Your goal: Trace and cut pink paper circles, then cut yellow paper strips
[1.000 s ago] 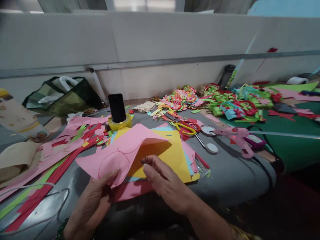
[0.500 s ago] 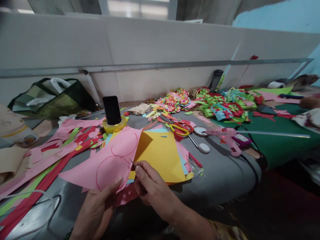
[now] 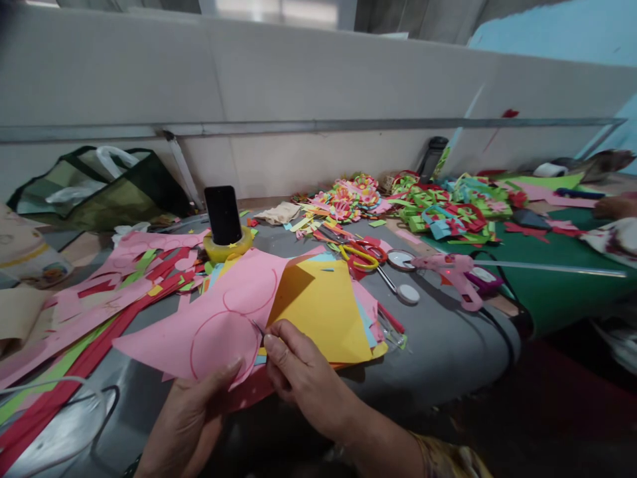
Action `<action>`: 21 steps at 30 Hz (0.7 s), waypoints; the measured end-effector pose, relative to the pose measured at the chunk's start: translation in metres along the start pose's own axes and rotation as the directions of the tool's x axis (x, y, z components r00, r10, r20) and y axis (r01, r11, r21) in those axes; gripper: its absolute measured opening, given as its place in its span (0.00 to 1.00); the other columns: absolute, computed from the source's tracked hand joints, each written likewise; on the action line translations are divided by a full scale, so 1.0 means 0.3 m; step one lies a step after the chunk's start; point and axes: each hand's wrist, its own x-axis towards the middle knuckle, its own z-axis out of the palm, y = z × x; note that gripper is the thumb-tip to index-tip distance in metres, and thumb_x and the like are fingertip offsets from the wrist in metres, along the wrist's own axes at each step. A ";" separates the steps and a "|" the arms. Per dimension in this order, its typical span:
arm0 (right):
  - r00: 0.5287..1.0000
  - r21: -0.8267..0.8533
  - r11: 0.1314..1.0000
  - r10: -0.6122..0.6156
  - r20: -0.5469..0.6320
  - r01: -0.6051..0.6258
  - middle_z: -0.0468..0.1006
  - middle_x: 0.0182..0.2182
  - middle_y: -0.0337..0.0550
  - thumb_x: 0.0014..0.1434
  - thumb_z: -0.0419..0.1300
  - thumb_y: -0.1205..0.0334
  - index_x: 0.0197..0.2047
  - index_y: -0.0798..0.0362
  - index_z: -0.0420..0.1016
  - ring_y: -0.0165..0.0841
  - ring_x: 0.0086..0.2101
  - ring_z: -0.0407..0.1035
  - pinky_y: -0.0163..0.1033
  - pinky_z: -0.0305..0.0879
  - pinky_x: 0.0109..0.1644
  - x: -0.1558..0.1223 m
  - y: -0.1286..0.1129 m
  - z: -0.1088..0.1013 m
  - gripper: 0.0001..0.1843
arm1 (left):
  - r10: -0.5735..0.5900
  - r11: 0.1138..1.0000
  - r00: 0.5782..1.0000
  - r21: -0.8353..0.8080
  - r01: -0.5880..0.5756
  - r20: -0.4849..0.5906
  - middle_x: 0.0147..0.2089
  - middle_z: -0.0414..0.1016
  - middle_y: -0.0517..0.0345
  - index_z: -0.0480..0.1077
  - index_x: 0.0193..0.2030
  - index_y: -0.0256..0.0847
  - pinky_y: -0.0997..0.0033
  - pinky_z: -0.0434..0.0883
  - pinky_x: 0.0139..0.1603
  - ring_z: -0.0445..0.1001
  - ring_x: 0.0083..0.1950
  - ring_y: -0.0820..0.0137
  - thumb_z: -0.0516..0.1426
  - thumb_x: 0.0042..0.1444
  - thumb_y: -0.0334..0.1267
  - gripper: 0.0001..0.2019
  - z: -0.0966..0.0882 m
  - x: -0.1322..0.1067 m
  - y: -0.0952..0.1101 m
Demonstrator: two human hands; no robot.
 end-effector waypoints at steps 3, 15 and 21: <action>1.000 0.004 1.000 0.030 0.010 -0.030 0.54 0.16 0.27 0.60 0.53 0.43 0.32 0.51 0.57 0.21 0.16 0.45 0.28 0.39 0.18 0.002 0.001 -0.002 0.19 | 0.004 0.999 1.000 0.046 -0.004 -0.004 0.49 0.77 0.46 0.72 0.52 0.36 0.59 0.69 0.55 0.71 0.55 0.55 0.68 0.42 0.35 0.27 -0.003 -0.004 0.003; 0.996 -0.001 0.996 0.084 0.012 -0.084 0.56 0.18 0.28 0.57 0.56 0.42 0.32 0.51 0.59 0.21 0.18 0.48 0.28 0.43 0.20 0.011 -0.002 -0.011 0.20 | -0.019 0.998 1.000 0.064 0.019 0.003 0.43 0.79 0.46 0.73 0.50 0.35 0.55 0.68 0.55 0.73 0.52 0.54 0.67 0.41 0.36 0.26 -0.003 -0.015 0.011; 0.996 -0.003 0.996 0.084 0.005 -0.084 0.54 0.17 0.27 0.58 0.55 0.43 0.30 0.52 0.57 0.20 0.17 0.47 0.27 0.40 0.19 0.011 -0.013 -0.006 0.21 | -0.048 0.996 0.998 0.076 0.046 0.029 0.39 0.80 0.47 0.75 0.47 0.35 0.55 0.68 0.56 0.73 0.52 0.53 0.67 0.41 0.34 0.23 -0.004 -0.018 0.011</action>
